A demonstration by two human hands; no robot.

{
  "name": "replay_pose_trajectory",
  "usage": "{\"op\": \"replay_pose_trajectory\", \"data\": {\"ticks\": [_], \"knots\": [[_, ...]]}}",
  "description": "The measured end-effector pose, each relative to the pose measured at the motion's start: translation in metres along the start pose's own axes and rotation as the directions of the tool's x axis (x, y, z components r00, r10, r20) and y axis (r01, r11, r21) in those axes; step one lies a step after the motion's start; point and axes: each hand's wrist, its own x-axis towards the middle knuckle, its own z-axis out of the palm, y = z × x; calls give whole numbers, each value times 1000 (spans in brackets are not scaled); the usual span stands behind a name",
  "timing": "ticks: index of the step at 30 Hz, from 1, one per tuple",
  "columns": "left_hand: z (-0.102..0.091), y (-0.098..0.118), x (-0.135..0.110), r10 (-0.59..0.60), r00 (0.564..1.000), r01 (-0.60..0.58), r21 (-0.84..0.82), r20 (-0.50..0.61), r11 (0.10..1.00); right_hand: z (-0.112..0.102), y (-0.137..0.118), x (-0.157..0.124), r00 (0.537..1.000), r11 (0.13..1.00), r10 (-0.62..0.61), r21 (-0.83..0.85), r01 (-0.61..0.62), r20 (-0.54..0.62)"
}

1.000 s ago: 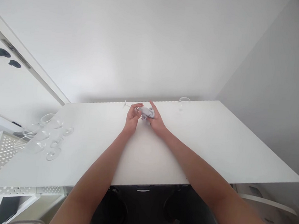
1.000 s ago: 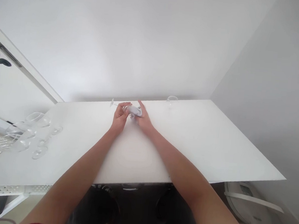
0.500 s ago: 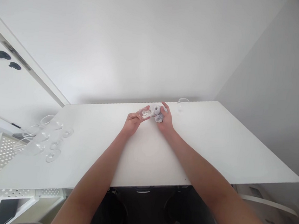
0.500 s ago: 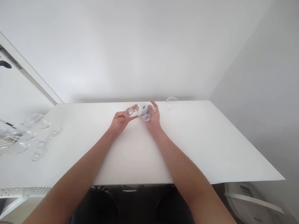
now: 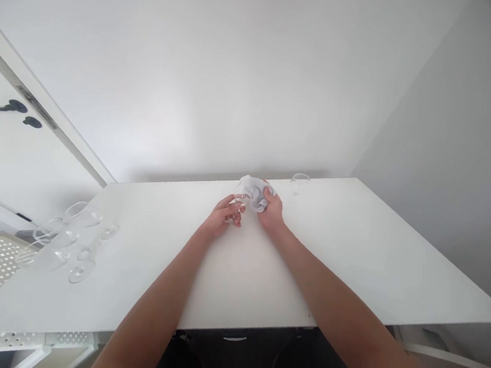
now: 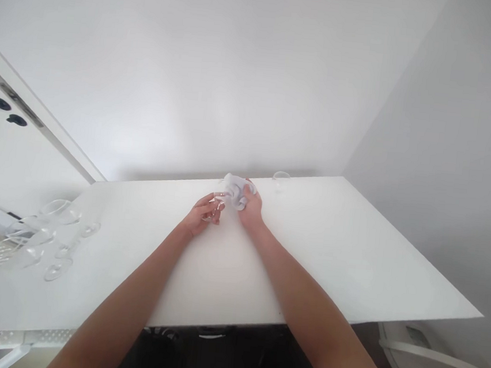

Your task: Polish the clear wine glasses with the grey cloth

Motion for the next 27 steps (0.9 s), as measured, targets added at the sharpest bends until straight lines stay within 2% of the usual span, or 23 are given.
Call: {"op": "replay_pose_trajectory", "data": {"ticks": [3,5,9,11,13,17,19,22,25,27], "knots": [[-2,-3,3,151,975,-163,-59,-165,985,0,3,2,996,998,51,29,-49,-76],[-1,-7,4,168,966,-178,-37,-196,983,0,3,0,993,995,97,36,-95,-69],[4,-13,3,41,997,-36,81,-67,996,3,-3,-6,970,974,223,12,-226,101],[5,-12,2,32,998,-29,60,-51,998,4,-6,-9,950,970,244,-33,-242,195],[5,-10,0,53,996,-54,-4,-75,999,5,-7,-12,941,975,219,-105,-198,258],[4,-9,0,22,999,-23,-41,-36,999,9,-7,-18,943,975,158,-199,-101,293],[3,-12,0,7,1000,-7,11,-13,1000,10,-8,-21,910,964,222,-216,-152,350],[3,-18,2,47,999,-43,156,-20,987,11,-10,-22,861,943,313,-240,-231,401],[3,-21,3,59,998,-50,246,-27,968,12,-12,-23,874,944,301,-247,-217,381],[3,-20,3,24,999,-17,204,-35,979,14,-13,-24,894,956,259,-228,-184,366]]}}
